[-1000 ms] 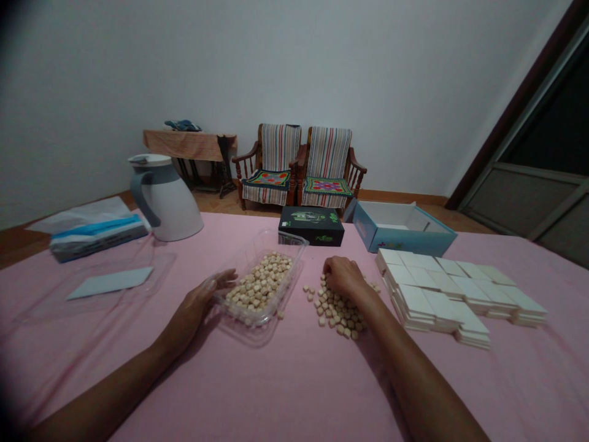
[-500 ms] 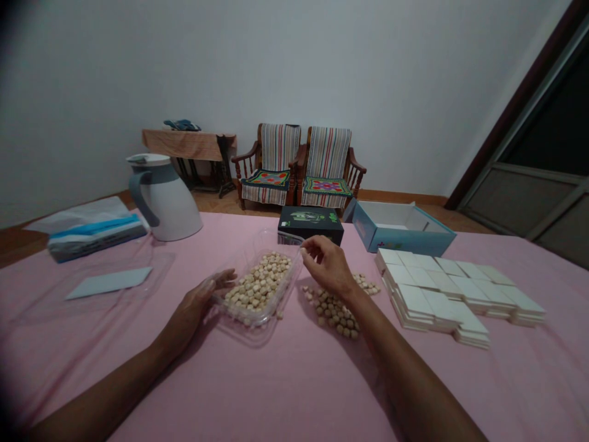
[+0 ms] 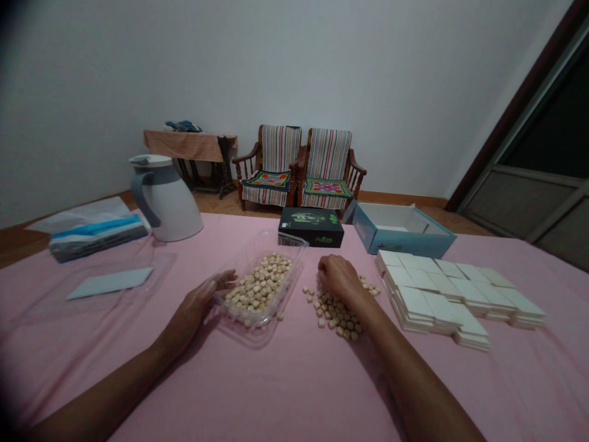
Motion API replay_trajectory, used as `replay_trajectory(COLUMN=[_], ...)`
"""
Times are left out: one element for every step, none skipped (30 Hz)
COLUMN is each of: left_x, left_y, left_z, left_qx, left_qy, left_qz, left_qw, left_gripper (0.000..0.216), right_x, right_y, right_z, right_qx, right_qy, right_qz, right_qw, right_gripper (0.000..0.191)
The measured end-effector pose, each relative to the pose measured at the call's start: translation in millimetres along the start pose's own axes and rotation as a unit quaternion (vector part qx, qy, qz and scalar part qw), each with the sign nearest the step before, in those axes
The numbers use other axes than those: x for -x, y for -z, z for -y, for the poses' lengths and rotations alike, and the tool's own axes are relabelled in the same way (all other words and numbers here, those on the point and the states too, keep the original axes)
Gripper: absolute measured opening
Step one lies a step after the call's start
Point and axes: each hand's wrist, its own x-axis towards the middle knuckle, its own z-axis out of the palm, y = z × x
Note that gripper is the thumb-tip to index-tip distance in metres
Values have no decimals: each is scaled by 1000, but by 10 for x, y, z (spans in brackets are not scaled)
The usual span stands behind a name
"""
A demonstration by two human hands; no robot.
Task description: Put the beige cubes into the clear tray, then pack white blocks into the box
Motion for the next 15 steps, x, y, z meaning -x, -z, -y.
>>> replay_trajectory(left_x=[5, 10, 14, 15, 15, 12, 8, 3, -1, -5, -6, -6, -3, 0, 4], left_y=[-4, -6, -7, -7, -6, -4, -2, 0, 1, 2, 2, 1, 0, -1, -1], left_z=[-10, -20, -28, -33, -36, -34, -29, -23, -15, -9, -5, -4, -7, -11, -15], left_qx=[-1, -4, -6, -10, -13, -15, -15, -13, -11, -8, -5, -3, -2, -2, -4], left_qy=[3, 3, 0, -7, -15, -24, -32, -36, -35, -34, -30, -26, -22, -20, -18], left_qz=[-1, -2, -2, -2, -1, -3, -3, -6, -7, -5, -3, 0, 2, 3, 5], left_qw=[1000, 1000, 1000, 1000, 1000, 1000, 999, 999, 999, 999, 1000, 1000, 1000, 1000, 1000], left_gripper=[56, 55, 54, 52, 51, 50, 49, 49, 50, 50, 51, 51, 51, 51, 51], right_x=[8, 14, 16, 15, 10, 2, -7, -17, -26, -32, -35, -33, -25, -13, 3], right_y=[-26, -50, -71, -87, -96, -97, -89, -73, -50, -20, 13, 46, 79, 110, 138], right_z=[-5, -8, -11, -16, -24, -31, -37, -36, -25, -1, 37, 91, 157, 231, 309], right_qx=[18, 26, 28, 25, 19, 9, -5, -25, -52, -87, -131, -182, -236, -289, -338], right_qy=[-10, -20, -28, -35, -39, -40, -41, -40, -38, -31, -19, 0, 22, 45, 65], right_qz=[21, 35, 44, 49, 48, 39, 21, -7, -41, -79, -114, -139, -152, -153, -144], right_qw=[1000, 999, 998, 998, 998, 998, 999, 999, 997, 993, 985, 973, 960, 944, 928], right_gripper=[16, 15, 15, 14, 13, 12, 11, 11, 11, 11, 10, 10, 11, 12, 14])
